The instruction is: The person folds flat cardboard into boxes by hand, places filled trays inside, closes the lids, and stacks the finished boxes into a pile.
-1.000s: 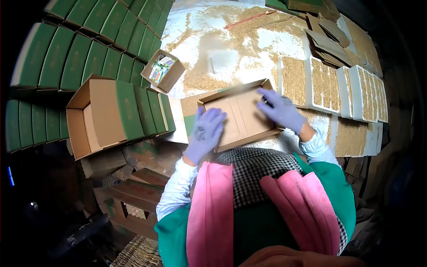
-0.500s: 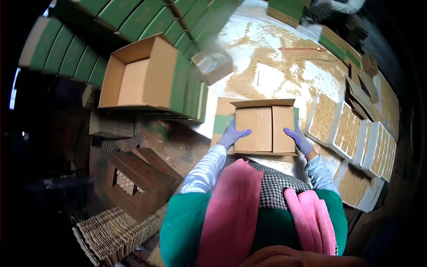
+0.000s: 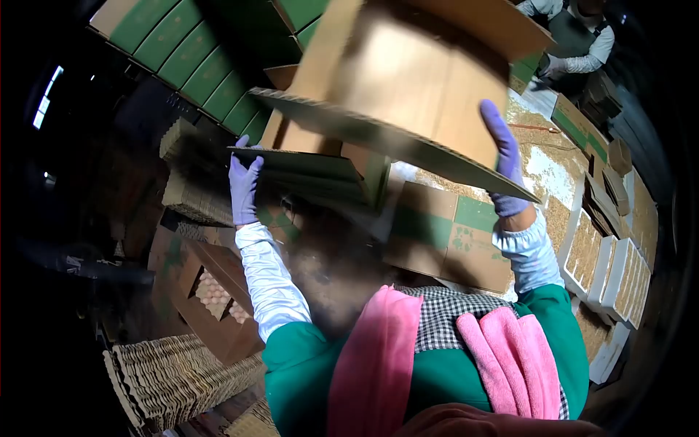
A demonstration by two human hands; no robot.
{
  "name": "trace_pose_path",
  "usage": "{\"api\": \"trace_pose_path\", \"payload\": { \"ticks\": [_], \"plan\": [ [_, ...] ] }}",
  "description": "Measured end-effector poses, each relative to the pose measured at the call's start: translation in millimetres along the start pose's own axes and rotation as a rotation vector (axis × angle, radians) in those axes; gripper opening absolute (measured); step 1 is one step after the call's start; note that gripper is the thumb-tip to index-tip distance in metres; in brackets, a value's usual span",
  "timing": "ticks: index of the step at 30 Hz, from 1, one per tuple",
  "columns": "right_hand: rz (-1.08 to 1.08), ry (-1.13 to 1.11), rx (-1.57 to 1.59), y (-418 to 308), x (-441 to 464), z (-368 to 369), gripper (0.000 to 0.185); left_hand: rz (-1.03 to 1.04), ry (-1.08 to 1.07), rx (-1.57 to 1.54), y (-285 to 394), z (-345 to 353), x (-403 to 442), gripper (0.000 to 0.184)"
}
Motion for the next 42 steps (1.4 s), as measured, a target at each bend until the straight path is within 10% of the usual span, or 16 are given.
{"api": "trace_pose_path", "payload": {
  "ticks": [5,8,11,12,14,16,19,26,33,37,39,42],
  "plan": [
    [0.059,-0.035,-0.634,116,89,47,0.136,-0.037,0.009,0.395,-109,-42,8,0.039],
    [0.15,-0.474,-1.683,107,103,76,0.064,-0.009,0.113,-0.027,-133,-48,14,0.049],
    [-0.186,-0.484,-1.911,65,92,35,0.053,-0.112,0.157,-0.021,-74,-24,-4,0.051],
    [-0.434,-0.564,-1.893,55,85,-1,0.051,0.057,0.471,0.105,-20,13,-25,0.045],
    [0.004,-0.348,-1.536,24,22,-65,0.068,0.08,0.74,0.219,15,65,-82,0.029],
    [0.505,-0.025,-1.355,41,-69,-169,0.09,-0.119,0.135,0.283,-40,128,-133,0.025],
    [1.382,0.354,-1.587,104,-239,-280,0.134,-0.169,-0.841,0.508,-68,268,-172,0.1],
    [0.608,0.585,-1.651,119,-337,-297,0.114,-0.193,-1.076,0.81,-154,326,-214,0.096],
    [0.167,0.531,-1.437,-64,-278,-217,0.071,-0.147,-0.687,0.859,64,300,-69,0.053],
    [0.146,0.281,-1.224,-95,-245,-234,0.08,-0.037,-0.992,0.665,79,351,-54,0.055],
    [0.094,0.257,-1.229,-62,-233,-282,0.089,-0.357,-1.205,0.556,64,388,-65,0.059],
    [-0.01,0.607,-0.903,-18,-215,-288,0.111,0.097,-1.074,0.405,54,424,-83,0.079]
  ]
}}
Point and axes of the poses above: each hand's wrist, its own x-axis towards the middle knuckle, its own z-axis out of the palm, y = z × x, the point moved 5 cm from there along x, towards the middle knuckle, and after that the axes turned 12 degrees about -y, right-handed, at the moved point
